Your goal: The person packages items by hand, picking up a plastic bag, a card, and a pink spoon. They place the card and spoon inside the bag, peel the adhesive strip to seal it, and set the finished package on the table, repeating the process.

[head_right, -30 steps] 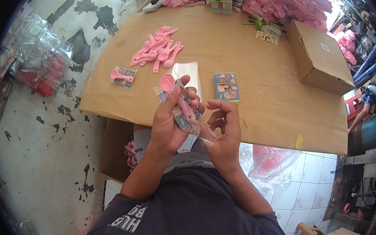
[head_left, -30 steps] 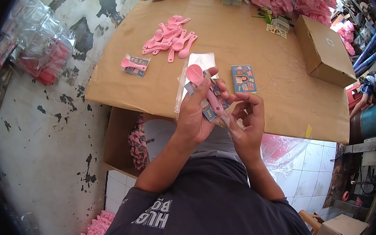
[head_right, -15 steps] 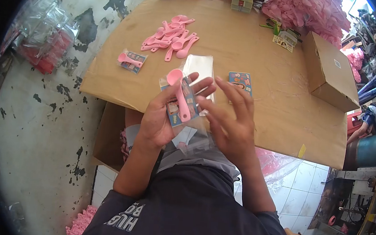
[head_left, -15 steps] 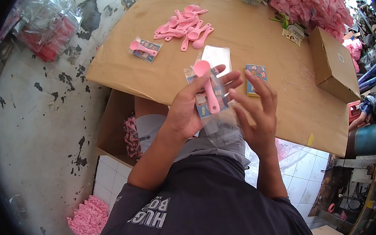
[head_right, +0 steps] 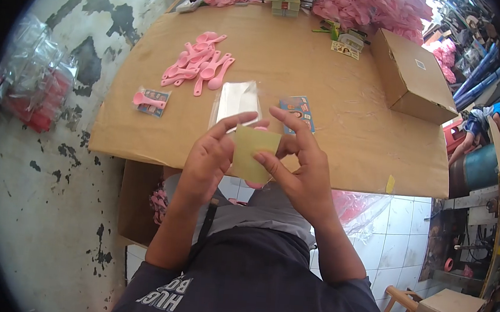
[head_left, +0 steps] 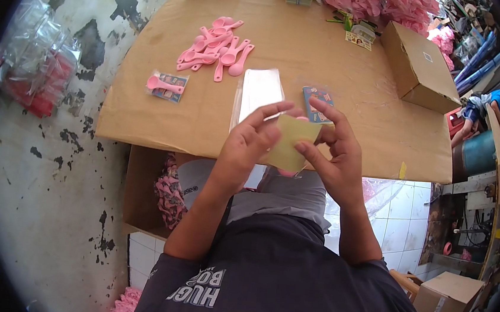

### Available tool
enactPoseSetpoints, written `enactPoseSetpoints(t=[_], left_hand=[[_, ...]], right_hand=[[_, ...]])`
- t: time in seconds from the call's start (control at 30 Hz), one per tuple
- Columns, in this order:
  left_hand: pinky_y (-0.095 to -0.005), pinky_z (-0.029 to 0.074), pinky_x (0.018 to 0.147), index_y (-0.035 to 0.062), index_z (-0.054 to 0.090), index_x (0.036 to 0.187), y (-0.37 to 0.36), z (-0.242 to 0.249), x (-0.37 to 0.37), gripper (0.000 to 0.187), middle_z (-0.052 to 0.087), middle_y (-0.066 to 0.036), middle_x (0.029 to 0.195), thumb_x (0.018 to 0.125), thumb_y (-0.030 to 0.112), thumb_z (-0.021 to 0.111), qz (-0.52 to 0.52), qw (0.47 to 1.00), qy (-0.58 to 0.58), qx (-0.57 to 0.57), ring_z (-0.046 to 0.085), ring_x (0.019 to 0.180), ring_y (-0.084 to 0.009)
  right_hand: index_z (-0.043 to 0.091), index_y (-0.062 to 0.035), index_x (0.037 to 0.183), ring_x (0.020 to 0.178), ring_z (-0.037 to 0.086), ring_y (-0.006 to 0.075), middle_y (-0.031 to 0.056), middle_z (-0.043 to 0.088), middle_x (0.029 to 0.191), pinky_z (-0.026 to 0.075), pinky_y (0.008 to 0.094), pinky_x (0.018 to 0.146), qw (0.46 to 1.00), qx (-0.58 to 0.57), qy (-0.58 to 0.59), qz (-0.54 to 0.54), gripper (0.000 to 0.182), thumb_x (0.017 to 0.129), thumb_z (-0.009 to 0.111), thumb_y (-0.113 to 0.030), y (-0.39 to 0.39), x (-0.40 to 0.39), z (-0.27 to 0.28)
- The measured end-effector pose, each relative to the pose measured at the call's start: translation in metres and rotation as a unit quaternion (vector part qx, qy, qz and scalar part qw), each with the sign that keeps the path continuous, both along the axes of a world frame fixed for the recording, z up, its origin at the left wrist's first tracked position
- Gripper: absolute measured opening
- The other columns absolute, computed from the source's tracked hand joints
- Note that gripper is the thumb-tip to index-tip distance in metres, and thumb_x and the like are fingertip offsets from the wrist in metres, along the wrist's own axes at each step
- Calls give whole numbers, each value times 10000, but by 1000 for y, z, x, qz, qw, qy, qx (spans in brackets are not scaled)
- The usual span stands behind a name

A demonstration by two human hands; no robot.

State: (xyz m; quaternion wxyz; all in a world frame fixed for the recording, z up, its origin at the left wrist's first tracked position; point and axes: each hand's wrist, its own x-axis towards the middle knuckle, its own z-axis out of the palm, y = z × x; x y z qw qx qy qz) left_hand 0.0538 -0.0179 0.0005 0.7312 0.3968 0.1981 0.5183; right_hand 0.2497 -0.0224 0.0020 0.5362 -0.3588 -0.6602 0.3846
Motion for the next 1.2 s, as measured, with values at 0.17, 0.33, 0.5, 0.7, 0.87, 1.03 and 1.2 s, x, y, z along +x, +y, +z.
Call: enactPoseSetpoints(t=[0.17,0.33,0.5,0.7,0.87,1.03,1.2], left_hand=[[-289,645,677,-12,505,1404,4,-20,8,435,667,-147,1268,1023,153,635,59,987,147,38,694,993,-142],[-255,608,655,22,493,1435,3,-5,7,445,737,-140,1099,1023,124,626,122,978,172,15,713,853,-126],[-220,516,548,108,434,1523,-4,-6,10,557,735,-95,902,1003,89,631,182,952,229,87,672,712,-79],[-263,401,490,120,447,1532,-5,-17,-1,623,578,-23,675,949,49,654,204,918,310,141,515,549,-42],[-213,504,693,2,415,1520,-9,-10,-14,598,669,-162,1260,963,-33,627,190,884,400,150,675,919,-84],[-196,445,620,24,416,1535,-8,-15,-23,622,730,-100,822,958,-1,647,193,887,365,205,630,726,-42],[-201,436,564,41,412,1540,-13,-6,-35,615,739,-110,866,974,32,652,137,909,360,157,619,699,-38]], right_hand=[[410,-26,1495,709,594,79,31,660,792,479,246,726,994,-102,11,35,681,910,758,-56,-2,-9,-14],[525,-43,1406,770,631,129,66,690,884,511,308,756,996,-48,-11,-69,575,885,767,-43,11,-7,-3],[718,-67,1139,1009,595,285,118,636,1196,517,376,799,925,259,-199,-193,340,806,783,-44,36,-18,9],[745,-74,1073,1025,581,292,82,641,1215,488,407,844,898,296,-245,-217,286,790,776,-47,42,-43,9],[748,-56,1039,1021,587,296,80,677,1183,485,407,848,894,309,-251,-207,299,744,771,-13,45,-53,6],[731,-52,986,991,597,296,77,693,1144,494,396,835,894,320,-242,-199,269,726,764,9,50,-58,6],[696,-40,960,994,636,296,105,697,1124,507,387,878,919,276,-201,-195,216,757,745,15,56,-54,8]])
